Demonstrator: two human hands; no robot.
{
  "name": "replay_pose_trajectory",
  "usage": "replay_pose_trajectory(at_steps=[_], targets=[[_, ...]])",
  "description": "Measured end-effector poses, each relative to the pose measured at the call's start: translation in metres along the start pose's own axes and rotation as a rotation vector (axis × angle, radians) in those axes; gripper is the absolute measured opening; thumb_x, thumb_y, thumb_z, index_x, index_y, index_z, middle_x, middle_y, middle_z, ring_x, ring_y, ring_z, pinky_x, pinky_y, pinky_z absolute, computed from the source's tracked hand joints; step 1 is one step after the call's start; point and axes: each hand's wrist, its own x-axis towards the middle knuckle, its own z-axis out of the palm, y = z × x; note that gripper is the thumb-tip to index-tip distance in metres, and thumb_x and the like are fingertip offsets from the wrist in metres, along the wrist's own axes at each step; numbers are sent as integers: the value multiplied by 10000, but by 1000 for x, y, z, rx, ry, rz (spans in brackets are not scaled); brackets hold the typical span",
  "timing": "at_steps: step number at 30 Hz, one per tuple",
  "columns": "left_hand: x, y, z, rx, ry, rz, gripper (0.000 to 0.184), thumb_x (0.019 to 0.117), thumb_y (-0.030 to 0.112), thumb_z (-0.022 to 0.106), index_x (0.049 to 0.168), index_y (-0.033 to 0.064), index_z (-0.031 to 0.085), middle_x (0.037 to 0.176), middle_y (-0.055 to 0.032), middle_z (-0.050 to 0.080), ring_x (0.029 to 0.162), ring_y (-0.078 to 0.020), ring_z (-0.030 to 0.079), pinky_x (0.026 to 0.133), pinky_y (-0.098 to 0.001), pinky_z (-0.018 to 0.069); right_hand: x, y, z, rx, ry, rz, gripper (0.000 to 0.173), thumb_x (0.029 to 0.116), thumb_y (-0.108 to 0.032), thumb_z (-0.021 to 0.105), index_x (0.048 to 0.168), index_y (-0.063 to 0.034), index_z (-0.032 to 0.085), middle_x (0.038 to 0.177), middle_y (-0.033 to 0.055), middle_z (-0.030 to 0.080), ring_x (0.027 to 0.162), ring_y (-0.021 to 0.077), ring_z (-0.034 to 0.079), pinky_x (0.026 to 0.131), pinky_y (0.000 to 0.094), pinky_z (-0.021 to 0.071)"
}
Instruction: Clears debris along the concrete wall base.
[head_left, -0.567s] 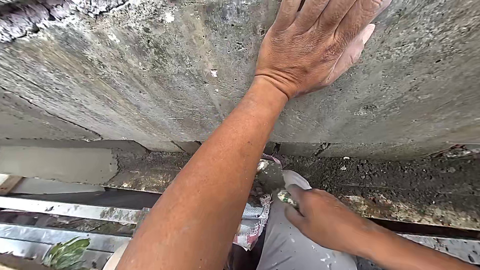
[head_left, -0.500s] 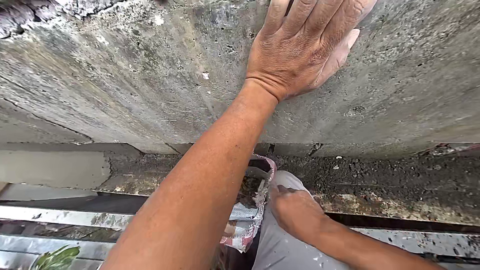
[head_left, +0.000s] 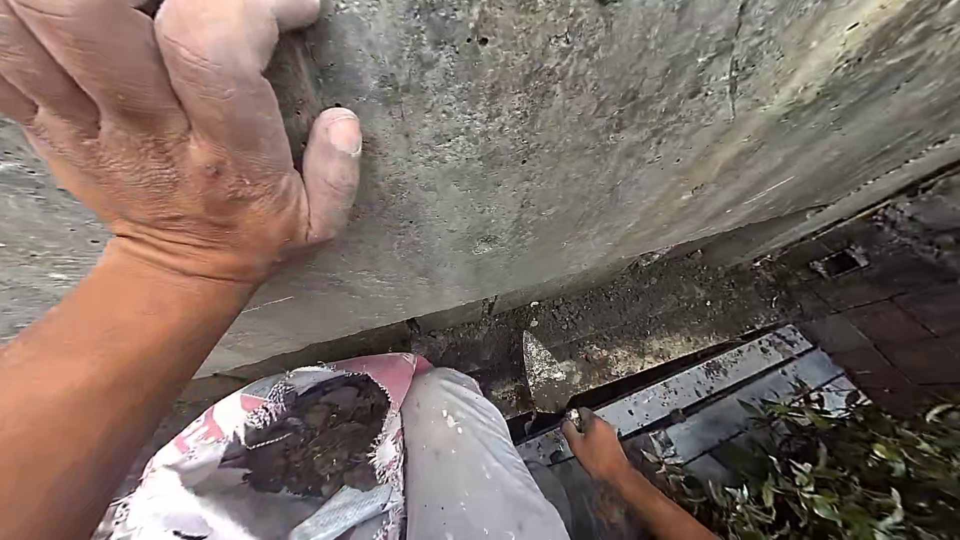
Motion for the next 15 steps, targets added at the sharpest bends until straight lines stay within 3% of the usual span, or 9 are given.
replay_pose_trajectory(at_steps=[3, 5, 7, 10, 12, 13, 15], targets=[[-7, -5, 6, 0, -15, -19, 575, 1014, 579, 424, 1375, 162, 588, 1279, -206, 637, 1187, -360, 617, 975, -529, 466, 45, -9, 25, 198, -118, -60, 514, 972, -540, 610, 1122, -52, 670, 874, 119, 691, 772, 265, 690, 761, 497, 581], [-13, -14, 10, -30, -51, -4, 595, 1017, 563, 422, 1416, 136, 532, 1328, -198, 611, 1226, -339, 607, 1014, -510, 471, 73, -20, 29, 391, -232, -59, 521, 1001, -561, 592, 1123, -58, 646, 775, 78, 658, 590, 202, 635, 582, 404, 573], [-23, -31, 21, -97, -82, 0, 620, 1004, 547, 443, 1424, 94, 503, 1330, -181, 617, 1229, -310, 617, 1028, -492, 493, 99, -17, 17, 517, -330, -31, 493, 1005, -561, 602, 1089, -77, 639, 731, 47, 642, 515, 164, 593, 490, 344, 537], [-31, -39, 23, -225, -131, 5, 634, 997, 486, 520, 1492, 100, 431, 1402, -158, 574, 1310, -267, 571, 1084, -443, 475, 109, 15, -4, 547, -352, 39, 472, 990, -555, 635, 1036, -86, 656, 694, 26, 621, 483, 137, 548, 459, 311, 490], [-31, -37, 25, -321, -127, -7, 600, 1013, 421, 524, 1491, 66, 453, 1405, -177, 578, 1315, -271, 573, 1103, -444, 479, 93, 28, -19, 534, -335, 72, 466, 1037, -527, 559, 1075, -81, 685, 694, 30, 636, 482, 139, 556, 464, 312, 500], [-33, -35, 28, -360, -111, -32, 556, 1026, 400, 515, 1450, 40, 511, 1345, -193, 618, 1266, -274, 612, 1069, -447, 505, 83, 32, -30, 524, -310, 67, 447, 1062, -480, 501, 1104, -83, 700, 710, 31, 653, 494, 137, 564, 481, 316, 506], [-42, -31, 34, -423, -132, -81, 506, 1077, 398, 435, 1284, -36, 594, 1158, -240, 667, 1129, -286, 672, 977, -456, 536, 64, 37, -52, 482, -193, 36, 406, 1058, -386, 456, 1027, -83, 724, 730, 30, 662, 543, 137, 573, 541, 343, 511]])
